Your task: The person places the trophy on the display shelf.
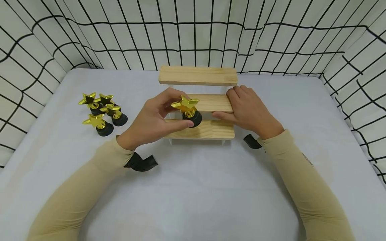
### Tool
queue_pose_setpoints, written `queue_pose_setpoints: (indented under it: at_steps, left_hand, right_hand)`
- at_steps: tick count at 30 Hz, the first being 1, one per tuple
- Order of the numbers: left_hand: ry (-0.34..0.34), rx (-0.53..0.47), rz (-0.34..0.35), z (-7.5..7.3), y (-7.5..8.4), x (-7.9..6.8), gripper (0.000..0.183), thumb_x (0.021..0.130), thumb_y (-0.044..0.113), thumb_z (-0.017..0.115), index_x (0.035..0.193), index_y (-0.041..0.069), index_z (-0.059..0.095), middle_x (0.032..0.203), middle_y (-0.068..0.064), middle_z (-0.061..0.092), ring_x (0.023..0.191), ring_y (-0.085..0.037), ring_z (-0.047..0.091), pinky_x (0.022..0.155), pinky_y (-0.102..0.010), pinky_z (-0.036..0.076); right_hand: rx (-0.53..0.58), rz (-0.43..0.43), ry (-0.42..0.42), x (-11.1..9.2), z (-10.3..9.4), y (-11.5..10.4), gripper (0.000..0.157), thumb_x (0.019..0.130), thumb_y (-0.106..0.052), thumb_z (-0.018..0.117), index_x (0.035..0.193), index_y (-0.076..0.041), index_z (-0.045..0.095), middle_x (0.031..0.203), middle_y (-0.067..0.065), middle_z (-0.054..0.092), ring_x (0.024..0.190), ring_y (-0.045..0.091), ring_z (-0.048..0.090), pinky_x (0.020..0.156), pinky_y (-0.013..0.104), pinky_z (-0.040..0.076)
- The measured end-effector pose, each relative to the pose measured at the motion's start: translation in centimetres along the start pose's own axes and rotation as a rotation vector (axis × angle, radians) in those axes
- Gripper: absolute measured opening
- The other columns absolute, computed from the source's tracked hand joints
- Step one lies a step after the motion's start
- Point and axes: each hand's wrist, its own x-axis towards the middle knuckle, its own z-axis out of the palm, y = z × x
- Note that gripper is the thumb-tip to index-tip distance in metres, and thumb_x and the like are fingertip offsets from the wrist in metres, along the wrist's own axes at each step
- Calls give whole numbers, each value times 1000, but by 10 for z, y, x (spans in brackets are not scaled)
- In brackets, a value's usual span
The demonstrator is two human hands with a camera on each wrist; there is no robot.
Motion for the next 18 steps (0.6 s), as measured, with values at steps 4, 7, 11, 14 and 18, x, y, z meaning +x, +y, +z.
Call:
queue_pose_setpoints:
  at_steps: [4,7,11,14,18]
  left_hand:
    - [-30,-6,5,10,2,5,56,77,-6,86,126,0,58,122,-8,63,106,-12,66,100,-24,61]
    - [-44,5,4,14,4,6,54,79,-4,86,126,1,59,123,-9,64,107,-11,65,102,-25,60]
    - [-58,-5,-6,19,4,6,52,80,-3,86,125,1,60,122,-9,63,107,-12,64,103,-26,60]
    - [-72,-28,-20,24,3,7,51,79,-3,86,122,1,60,121,-8,63,107,-13,63,102,-27,61]
    - [-93,-32,-47,30,1,6,49,78,-2,87,120,2,61,121,-8,64,108,-15,64,101,-28,61]
  right_hand:
    - [4,1,-6,-2,0,2,98,89,-90,18,95,0,55,83,14,57,75,33,52,69,44,46]
    - [1,7,-19,-1,-1,3,98,89,-90,19,95,1,56,83,15,58,76,33,53,69,44,47]
    - [4,17,-26,-2,-1,4,97,89,-90,22,96,1,57,84,14,59,76,33,53,70,43,47]
    - [12,17,-20,-2,-1,4,93,89,-89,29,95,0,57,83,14,59,75,32,53,69,43,46]
    - [1,14,-35,-1,-1,3,79,92,-77,55,99,2,57,86,15,59,78,33,53,70,43,47]
